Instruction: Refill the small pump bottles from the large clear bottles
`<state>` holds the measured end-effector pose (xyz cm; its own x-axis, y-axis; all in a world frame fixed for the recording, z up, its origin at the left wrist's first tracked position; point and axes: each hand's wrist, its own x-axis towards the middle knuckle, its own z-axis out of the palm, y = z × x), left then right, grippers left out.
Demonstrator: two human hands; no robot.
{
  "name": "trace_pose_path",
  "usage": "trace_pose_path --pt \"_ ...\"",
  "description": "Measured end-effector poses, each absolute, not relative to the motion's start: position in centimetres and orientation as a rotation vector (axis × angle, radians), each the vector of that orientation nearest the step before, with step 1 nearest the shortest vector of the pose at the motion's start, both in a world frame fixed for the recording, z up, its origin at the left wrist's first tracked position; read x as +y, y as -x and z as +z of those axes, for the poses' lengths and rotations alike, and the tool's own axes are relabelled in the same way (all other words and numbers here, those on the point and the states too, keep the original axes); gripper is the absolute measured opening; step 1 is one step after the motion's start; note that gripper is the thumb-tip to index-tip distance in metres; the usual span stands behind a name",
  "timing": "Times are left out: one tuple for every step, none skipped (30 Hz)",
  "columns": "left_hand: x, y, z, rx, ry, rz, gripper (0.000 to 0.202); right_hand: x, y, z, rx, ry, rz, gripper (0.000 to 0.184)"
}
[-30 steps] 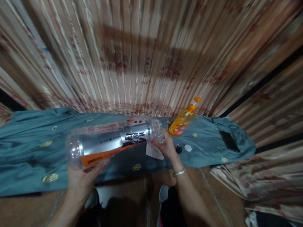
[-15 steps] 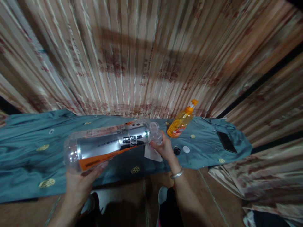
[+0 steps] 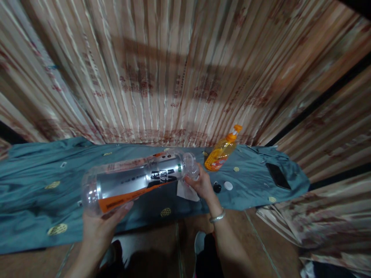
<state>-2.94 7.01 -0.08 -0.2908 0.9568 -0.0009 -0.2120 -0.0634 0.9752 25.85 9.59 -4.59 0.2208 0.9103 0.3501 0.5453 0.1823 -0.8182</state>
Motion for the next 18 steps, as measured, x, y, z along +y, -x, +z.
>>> trace_pose_path --pt "7.02 3.17 -0.31 1.234 -0.931 1.542 0.054 9.58 -25.85 -4.57 -1.445 1.490 0.462 0.049" --pt "7.02 3.36 -0.47 1.234 -0.939 1.543 0.057 9.57 -25.84 -4.55 -1.445 1.495 0.470 0.051" --pt "7.00 3.50 -0.55 1.237 -0.948 1.541 0.061 9.56 -25.85 -4.53 -1.445 1.501 0.478 0.052" --pt "6.98 3.60 -0.56 1.244 -0.949 1.538 0.067 9.56 -25.85 -4.50 -1.444 1.509 0.485 0.053" --pt "6.95 3.65 -0.51 1.252 -0.950 1.526 0.073 9.55 -25.86 -4.47 -1.443 1.518 0.491 0.054" --pt "6.92 3.67 -0.43 1.261 -0.956 1.514 0.077 9.55 -25.86 -4.44 -1.440 1.525 0.494 0.054" --pt "6.90 3.65 -0.34 1.267 -0.967 1.497 0.080 9.54 -25.86 -4.41 -1.438 1.532 0.498 0.055" --pt "6.90 3.62 -0.26 1.269 -0.976 1.494 0.082 9.54 -25.86 -4.37 -1.433 1.536 0.499 0.055" --pt "6.91 3.58 -0.20 1.263 -0.978 1.503 0.083 9.55 -25.85 -4.33 -1.429 1.539 0.498 0.055" --pt "6.93 3.53 -0.18 1.249 -0.973 1.512 0.085 9.55 -25.84 -4.30 -1.429 1.536 0.496 0.055" --pt "6.97 3.49 -0.20 1.234 -0.964 1.523 0.086 9.55 -25.83 -4.27 -1.433 1.528 0.491 0.054" --pt "7.02 3.44 -0.25 1.224 -0.951 1.532 0.088 9.56 -25.82 -4.26 -1.439 1.519 0.487 0.054" --pt "7.06 3.41 -0.32 1.215 -0.939 1.535 0.089 9.56 -25.81 -4.25 -1.445 1.510 0.482 0.053" --pt "7.09 3.36 -0.40 1.212 -0.936 1.531 0.090 9.56 -25.80 -4.25 -1.450 1.502 0.479 0.053" --pt "7.10 3.32 -0.48 1.215 -0.938 1.520 0.090 9.57 -25.80 -4.25 -1.453 1.497 0.478 0.052" --pt "7.11 3.26 -0.54 1.224 -0.949 1.517 0.089 9.57 -25.79 -4.27 -1.451 1.496 0.479 0.052" --pt "7.12 3.21 -0.58 1.244 -0.972 1.525 0.087 9.57 -25.79 -4.29 -1.446 1.498 0.479 0.051" --pt "7.12 3.17 -0.59 1.271 -1.001 1.538 0.086 9.57 -25.80 -4.31 -1.441 1.500 0.479 0.051"
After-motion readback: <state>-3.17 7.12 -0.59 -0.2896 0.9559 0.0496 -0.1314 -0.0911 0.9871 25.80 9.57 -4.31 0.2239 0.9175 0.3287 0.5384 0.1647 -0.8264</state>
